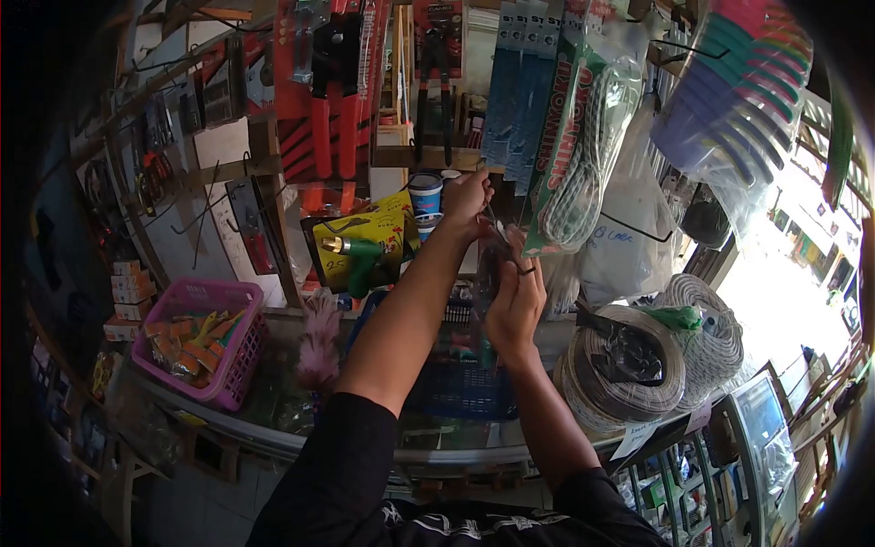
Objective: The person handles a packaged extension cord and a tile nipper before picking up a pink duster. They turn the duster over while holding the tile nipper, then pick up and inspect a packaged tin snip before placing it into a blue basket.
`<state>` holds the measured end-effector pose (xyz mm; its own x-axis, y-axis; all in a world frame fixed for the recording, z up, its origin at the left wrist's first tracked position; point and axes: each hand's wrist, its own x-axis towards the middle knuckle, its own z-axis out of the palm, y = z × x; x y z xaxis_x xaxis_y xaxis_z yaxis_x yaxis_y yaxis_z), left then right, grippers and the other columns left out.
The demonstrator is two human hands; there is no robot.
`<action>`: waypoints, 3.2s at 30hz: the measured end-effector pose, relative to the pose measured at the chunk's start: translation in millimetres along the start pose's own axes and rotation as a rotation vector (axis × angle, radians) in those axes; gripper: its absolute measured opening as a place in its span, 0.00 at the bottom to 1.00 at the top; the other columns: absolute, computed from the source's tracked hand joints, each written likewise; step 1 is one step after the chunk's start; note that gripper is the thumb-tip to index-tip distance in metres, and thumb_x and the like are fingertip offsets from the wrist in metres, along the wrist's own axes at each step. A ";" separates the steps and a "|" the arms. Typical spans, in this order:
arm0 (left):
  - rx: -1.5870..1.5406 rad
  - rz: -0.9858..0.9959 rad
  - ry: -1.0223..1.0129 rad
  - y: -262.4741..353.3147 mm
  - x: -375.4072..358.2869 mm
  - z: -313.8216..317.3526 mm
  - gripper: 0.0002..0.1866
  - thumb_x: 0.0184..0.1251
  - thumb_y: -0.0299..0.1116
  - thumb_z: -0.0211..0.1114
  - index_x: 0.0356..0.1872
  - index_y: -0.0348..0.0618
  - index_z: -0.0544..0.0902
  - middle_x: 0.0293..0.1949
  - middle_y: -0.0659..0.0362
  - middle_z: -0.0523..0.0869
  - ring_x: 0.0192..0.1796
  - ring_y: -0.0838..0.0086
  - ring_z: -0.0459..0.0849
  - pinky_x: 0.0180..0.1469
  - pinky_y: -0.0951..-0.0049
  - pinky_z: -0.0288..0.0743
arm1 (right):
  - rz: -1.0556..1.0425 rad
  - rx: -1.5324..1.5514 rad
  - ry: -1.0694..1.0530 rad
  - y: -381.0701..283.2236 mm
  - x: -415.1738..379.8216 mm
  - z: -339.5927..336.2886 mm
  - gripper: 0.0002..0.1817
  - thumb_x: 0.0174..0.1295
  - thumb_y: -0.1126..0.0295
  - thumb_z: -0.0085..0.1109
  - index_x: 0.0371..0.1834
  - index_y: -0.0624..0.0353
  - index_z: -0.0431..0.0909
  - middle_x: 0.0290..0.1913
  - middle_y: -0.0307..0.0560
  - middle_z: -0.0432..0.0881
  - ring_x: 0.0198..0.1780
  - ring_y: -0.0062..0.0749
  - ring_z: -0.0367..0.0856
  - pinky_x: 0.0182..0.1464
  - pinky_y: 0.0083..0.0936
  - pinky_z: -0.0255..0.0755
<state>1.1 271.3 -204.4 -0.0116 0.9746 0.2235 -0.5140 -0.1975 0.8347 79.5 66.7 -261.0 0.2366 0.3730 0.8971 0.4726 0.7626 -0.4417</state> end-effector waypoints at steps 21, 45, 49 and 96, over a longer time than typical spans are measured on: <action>-0.202 0.037 -0.030 -5.2 45.1 -2.5 0.07 0.71 0.22 0.71 0.42 0.27 0.84 0.41 0.48 0.91 0.40 0.70 0.93 0.40 0.79 0.90 | -0.089 -0.014 -0.062 -19.2 30.9 18.4 0.21 0.72 0.89 0.50 0.62 0.63 0.85 0.59 0.57 0.90 0.62 0.47 0.90 0.61 0.36 0.82; -0.072 -0.052 -0.175 -16.9 52.3 -19.9 0.17 0.78 0.35 0.69 0.58 0.33 0.82 0.55 0.52 0.89 0.57 0.69 0.89 0.57 0.76 0.86 | -0.093 -0.038 -0.095 -19.4 19.7 17.6 0.27 0.69 0.90 0.56 0.70 0.61 0.79 0.65 0.60 0.86 0.65 0.51 0.88 0.62 0.37 0.84; 0.090 -0.101 -0.189 6.4 3.7 -14.6 0.28 0.85 0.50 0.59 0.68 0.33 0.79 0.65 0.53 0.86 0.62 0.68 0.87 0.62 0.71 0.80 | -0.011 -0.018 -0.108 -16.4 17.5 6.4 0.26 0.72 0.88 0.55 0.72 0.63 0.79 0.65 0.59 0.87 0.66 0.47 0.87 0.64 0.35 0.81; 0.718 0.484 -0.185 -37.2 -183.2 -90.7 0.14 0.76 0.30 0.70 0.57 0.35 0.84 0.48 0.55 0.93 0.49 0.72 0.91 0.51 0.71 0.81 | 0.355 -0.391 -0.370 14.0 -45.8 -92.3 0.27 0.71 0.65 0.69 0.67 0.72 0.80 0.56 0.73 0.86 0.59 0.64 0.87 0.61 0.45 0.80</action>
<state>-55.5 109.6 -322.1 0.0826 0.7465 0.6602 0.1741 -0.6631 0.7280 153.7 11.5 -308.7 0.1599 0.7780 0.6075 0.7102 0.3367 -0.6182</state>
